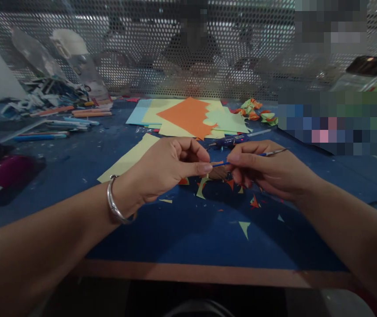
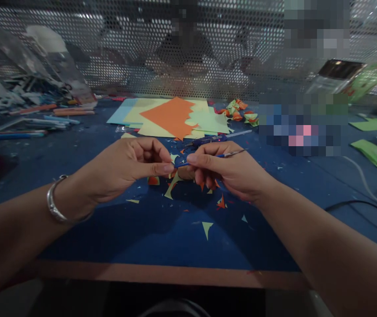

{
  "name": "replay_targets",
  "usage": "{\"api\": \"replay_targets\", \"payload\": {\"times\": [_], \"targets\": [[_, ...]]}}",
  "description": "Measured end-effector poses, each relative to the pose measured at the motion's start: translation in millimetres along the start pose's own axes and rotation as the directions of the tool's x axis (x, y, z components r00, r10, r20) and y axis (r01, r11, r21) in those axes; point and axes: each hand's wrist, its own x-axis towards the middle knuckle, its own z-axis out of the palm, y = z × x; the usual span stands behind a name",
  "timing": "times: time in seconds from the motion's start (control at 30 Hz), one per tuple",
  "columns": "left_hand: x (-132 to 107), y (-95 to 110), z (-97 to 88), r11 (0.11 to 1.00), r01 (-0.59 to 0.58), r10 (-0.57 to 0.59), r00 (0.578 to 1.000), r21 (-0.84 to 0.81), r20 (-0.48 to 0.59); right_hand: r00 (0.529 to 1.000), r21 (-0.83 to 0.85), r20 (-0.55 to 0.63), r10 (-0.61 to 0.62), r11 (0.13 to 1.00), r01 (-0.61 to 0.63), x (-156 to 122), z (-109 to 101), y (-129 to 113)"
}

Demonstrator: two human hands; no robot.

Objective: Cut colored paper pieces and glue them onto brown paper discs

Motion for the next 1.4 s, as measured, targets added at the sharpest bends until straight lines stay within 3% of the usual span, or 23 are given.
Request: {"api": "replay_targets", "payload": {"times": [0.23,0.5,0.77,1.4], "targets": [[-0.3,-0.2,-0.9,0.994,0.008,-0.007,1.0,-0.11,0.007,1.0,-0.051,0.009,-0.025,0.998,0.026,-1.7,2.4,-0.5],[-0.2,6.1,-4.1,0.969,0.104,-0.08,0.99,-0.226,0.112,0.997,-0.064,0.002,-0.073,0.995,0.073,-5.0,4.2,-2.8],[0.5,8.9,-6.1,0.941,0.167,-0.137,0.983,-0.295,0.12,0.994,-0.119,0.004,-0.111,0.987,0.111,-4.9,2.4,-1.3],[0.4,6.7,-4.4,0.943,0.173,-0.149,0.983,-0.283,0.106,0.99,-0.197,0.0,-0.141,0.971,0.138,-7.9,6.0,-7.3]]}}
